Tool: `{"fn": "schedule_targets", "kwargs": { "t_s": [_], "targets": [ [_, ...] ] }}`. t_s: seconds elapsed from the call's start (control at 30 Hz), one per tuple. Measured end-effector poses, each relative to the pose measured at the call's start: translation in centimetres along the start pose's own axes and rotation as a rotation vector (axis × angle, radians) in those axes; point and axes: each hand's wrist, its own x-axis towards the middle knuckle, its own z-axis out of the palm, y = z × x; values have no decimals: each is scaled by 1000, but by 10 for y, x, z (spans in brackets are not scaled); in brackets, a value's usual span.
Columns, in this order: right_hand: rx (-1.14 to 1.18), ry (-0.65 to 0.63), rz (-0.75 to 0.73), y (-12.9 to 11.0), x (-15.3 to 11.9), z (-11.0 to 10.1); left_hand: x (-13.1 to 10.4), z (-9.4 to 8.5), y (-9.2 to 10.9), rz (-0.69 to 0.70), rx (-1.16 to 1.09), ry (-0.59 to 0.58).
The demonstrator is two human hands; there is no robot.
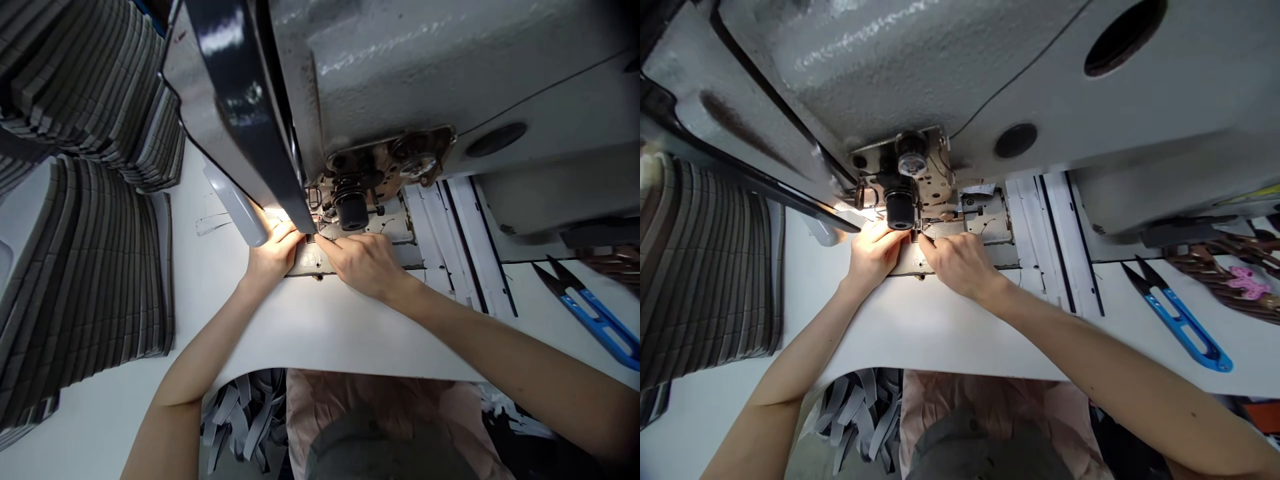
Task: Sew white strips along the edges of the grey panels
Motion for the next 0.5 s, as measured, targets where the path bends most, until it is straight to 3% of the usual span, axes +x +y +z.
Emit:
{"fn": "schedule_targets", "kwargs": {
  "t_s": [0.5],
  "targets": [
    [-14,34,-25,2,-5,7,6,3,-16,-128,-44,-111]
  ]
}}
